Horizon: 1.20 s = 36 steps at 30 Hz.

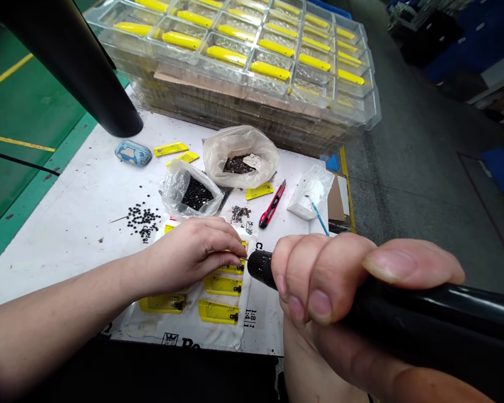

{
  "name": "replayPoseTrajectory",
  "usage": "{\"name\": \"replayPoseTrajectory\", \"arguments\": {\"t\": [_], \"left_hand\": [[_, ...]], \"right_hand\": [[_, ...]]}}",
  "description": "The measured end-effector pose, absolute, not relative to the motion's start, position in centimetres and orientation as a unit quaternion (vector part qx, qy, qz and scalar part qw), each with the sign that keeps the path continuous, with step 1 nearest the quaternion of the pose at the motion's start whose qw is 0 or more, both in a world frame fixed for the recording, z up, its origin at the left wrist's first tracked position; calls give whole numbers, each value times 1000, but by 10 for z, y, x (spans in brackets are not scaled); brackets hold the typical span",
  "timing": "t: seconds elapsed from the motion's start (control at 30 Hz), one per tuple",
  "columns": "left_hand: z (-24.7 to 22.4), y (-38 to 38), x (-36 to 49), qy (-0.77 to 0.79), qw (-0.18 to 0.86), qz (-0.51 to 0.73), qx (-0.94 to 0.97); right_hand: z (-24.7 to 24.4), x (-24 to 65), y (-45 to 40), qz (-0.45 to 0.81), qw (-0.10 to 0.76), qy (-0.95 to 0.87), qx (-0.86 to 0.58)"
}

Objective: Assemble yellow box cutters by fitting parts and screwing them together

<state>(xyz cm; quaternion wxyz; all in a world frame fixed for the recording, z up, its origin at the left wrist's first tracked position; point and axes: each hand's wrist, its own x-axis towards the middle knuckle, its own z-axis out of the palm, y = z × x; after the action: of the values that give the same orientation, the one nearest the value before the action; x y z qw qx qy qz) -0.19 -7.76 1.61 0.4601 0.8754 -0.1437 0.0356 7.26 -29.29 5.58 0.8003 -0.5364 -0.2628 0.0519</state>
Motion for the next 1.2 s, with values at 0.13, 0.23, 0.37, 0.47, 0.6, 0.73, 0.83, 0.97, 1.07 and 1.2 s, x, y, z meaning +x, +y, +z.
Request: {"name": "replayPoseTrajectory", "arguments": {"t": [0.13,0.23,0.37,0.47,0.6,0.73,0.83,0.97,1.07,1.2], "left_hand": [[15,-79,-2,-133,427,36,894],[14,-76,-2,-132,374,38,917],[14,-67,-1,-112,249,54,961],[14,-63,0,-107,191,53,974],[11,-67,0,-104,162,55,980],[7,-72,0,-105,149,57,982],[4,-73,0,-104,144,61,982],[3,-73,0,-103,140,71,982],[4,-73,0,-100,143,67,982],[4,-72,0,-97,147,55,983]], "right_hand": [[65,71,-276,23,827,-227,-513],[66,73,-259,32,826,-238,-510],[55,80,-243,65,826,-273,-489],[47,83,-237,94,807,-292,-504],[43,84,-232,91,791,-307,-522],[39,86,-228,92,787,-310,-526],[35,87,-227,89,779,-323,-530],[32,87,-227,97,769,-324,-542],[31,88,-228,104,766,-320,-547],[30,88,-228,106,765,-321,-549]]}}
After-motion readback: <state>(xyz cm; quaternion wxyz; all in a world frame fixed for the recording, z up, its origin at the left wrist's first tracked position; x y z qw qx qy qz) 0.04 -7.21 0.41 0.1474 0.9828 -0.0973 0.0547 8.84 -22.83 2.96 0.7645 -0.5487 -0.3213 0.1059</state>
